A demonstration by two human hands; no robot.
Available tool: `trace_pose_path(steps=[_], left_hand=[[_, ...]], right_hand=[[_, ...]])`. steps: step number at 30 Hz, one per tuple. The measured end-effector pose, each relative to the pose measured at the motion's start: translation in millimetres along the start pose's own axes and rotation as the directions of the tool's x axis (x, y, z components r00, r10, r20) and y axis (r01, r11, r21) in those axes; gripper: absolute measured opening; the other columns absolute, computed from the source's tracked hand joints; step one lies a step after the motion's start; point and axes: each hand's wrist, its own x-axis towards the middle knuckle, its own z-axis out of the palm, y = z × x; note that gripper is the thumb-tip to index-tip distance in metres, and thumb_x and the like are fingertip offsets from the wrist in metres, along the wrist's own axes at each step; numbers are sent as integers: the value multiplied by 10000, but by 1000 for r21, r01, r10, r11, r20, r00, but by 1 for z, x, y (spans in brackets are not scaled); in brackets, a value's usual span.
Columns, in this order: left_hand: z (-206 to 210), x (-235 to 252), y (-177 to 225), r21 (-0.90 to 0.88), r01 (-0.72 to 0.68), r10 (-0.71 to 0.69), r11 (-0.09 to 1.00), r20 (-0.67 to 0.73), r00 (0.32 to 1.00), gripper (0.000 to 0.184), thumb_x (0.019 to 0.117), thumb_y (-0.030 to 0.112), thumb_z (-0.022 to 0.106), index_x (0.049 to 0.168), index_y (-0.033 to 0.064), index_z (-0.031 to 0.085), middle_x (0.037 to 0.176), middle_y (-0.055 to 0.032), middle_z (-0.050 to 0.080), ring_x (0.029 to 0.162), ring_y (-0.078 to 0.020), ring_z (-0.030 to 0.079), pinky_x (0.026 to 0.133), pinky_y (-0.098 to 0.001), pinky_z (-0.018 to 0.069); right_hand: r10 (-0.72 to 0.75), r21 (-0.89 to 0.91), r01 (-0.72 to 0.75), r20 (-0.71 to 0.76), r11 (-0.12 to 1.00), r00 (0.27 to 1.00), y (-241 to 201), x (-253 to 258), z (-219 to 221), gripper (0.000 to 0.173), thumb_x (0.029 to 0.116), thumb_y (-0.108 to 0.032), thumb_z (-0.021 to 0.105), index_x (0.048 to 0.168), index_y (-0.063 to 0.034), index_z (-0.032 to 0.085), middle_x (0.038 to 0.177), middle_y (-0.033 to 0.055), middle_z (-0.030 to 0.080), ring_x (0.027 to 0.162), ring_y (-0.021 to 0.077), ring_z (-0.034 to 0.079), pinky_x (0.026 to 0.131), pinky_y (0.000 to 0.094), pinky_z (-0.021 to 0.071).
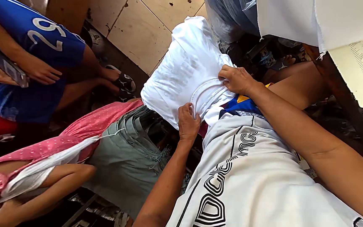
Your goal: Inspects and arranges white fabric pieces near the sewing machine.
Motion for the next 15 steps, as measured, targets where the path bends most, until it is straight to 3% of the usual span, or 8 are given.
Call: trace_pose_path(steps=[4,7,9,11,13,15], left_hand=[[-11,4,-2,44,-24,25,999,-20,999,360,905,19,632,1265,29,630,1159,-162,661,989,-276,678,846,-463,585],[-4,12,-10,71,-68,76,995,-118,990,172,971,143,653,1111,52,691,1114,-137,638,916,-242,662,796,-418,588],[2,16,-15,45,-101,107,994,-166,980,172,986,216,678,1046,55,687,1109,-130,620,932,-229,649,808,-398,582],[3,17,-18,-40,-140,130,989,-191,973,175,996,226,673,1033,55,685,1186,-118,614,1029,-207,639,853,-367,576],[-1,18,-19,-176,-129,93,976,-198,976,161,1007,213,651,1045,58,672,1275,-90,627,1099,-162,643,851,-327,583],[-9,21,-19,-323,-52,-13,945,-195,981,168,1020,216,640,1089,64,663,1198,-56,694,983,-116,686,813,-312,593]], right_hand=[[-14,-119,13,-7,993,1000,-10,3,2,180,901,-69,582,1057,-78,672,1091,155,638,769,359,665,630,560,526],[-32,-95,29,-27,995,999,-14,5,1,181,892,-73,592,1054,-84,673,1138,144,632,752,342,667,611,545,530],[-61,-56,61,-5,997,998,-12,5,0,204,893,-153,651,1092,-111,673,1170,120,630,769,321,671,619,539,540],[-61,-33,63,60,997,996,-12,6,-2,310,874,-203,745,1160,-123,657,1223,123,610,790,331,672,649,556,553],[-62,-55,65,65,996,996,-13,7,-1,284,866,-155,735,1135,-111,654,1225,126,610,773,336,671,636,555,549],[-64,-96,68,43,993,997,-15,9,-2,171,897,-66,634,1066,-87,654,1199,135,628,753,342,671,619,546,535]])
